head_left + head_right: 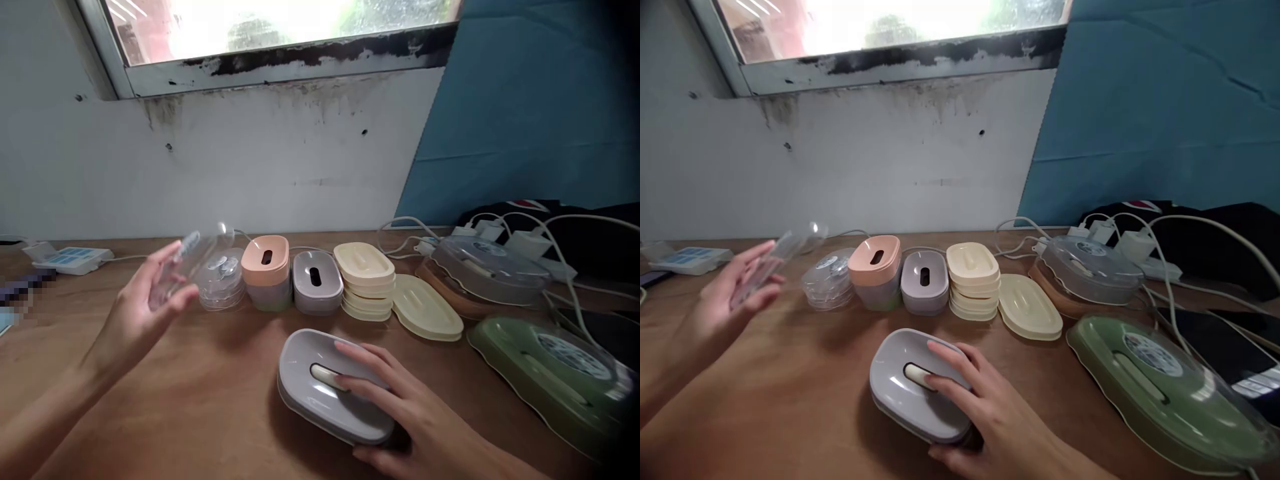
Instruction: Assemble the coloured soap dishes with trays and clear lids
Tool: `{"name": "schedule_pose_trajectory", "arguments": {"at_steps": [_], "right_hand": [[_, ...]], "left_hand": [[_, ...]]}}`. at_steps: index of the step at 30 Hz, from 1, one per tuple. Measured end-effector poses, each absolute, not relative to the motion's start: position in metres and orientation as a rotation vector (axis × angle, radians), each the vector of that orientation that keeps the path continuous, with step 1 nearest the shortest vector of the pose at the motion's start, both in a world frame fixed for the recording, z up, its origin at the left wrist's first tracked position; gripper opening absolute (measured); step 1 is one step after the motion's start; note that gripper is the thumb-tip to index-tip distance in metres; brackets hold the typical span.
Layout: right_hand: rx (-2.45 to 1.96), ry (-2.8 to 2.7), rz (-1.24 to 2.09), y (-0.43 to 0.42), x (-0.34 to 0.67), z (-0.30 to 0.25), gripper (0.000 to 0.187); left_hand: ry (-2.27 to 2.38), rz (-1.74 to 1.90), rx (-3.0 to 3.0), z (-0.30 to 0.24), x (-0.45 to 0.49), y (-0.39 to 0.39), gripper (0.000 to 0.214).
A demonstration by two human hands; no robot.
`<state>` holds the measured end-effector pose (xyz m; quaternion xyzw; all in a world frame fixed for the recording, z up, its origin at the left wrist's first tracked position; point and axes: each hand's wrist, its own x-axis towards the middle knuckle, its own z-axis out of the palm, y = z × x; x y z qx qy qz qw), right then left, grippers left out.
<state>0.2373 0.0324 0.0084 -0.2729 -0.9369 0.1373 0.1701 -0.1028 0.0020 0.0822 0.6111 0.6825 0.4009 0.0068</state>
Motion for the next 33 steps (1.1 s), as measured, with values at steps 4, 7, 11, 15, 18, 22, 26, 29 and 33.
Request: {"name": "schedule_pose_trajectory", "arguments": {"at_steps": [4,7,11,15,18,22,26,29,33], "right_hand": [[-0.659,-2.681,0.242,0.032,0.238,0.013,0.052],[-0.670,-2.685,0.259,0.031,0.235,0.015,0.048],[-0.827,-2.648,0.377,0.024,0.227,0.019,0.040],[-0.923,-2.623,0.387,0.018,0.221,0.024,0.040],[-0.984,-2.526,0.346,0.022,0.215,0.034,0.035],[-1.065,-2.291,0.354,0.035,0.205,0.064,0.033],[-1.063,-2.215,0.376,0.052,0.198,0.094,0.034],[-1.159,-2.206,0.088,0.073,0.190,0.095,0.037],[-1.403,-2.267,-0.323,0.105,0.169,0.078,0.045]], "left_hand": [[2.436,0.561,1.927,0.036,-0.102,-0.046,0.064],[2.597,0.300,1.729,0.009,-0.098,-0.067,0.067],[2.545,0.122,1.806,0.011,-0.092,-0.064,0.078],[2.568,0.057,2.093,0.023,-0.087,-0.052,0.080],[2.477,0.323,2.538,0.028,-0.078,-0.045,0.080],[1.956,0.654,2.913,0.036,-0.050,-0.033,0.071],[1.536,0.752,2.978,0.040,-0.021,-0.019,0.065],[1.312,0.576,2.999,0.034,-0.009,-0.010,0.061],[1.184,0.308,2.893,0.022,-0.004,-0.006,0.053]]}}
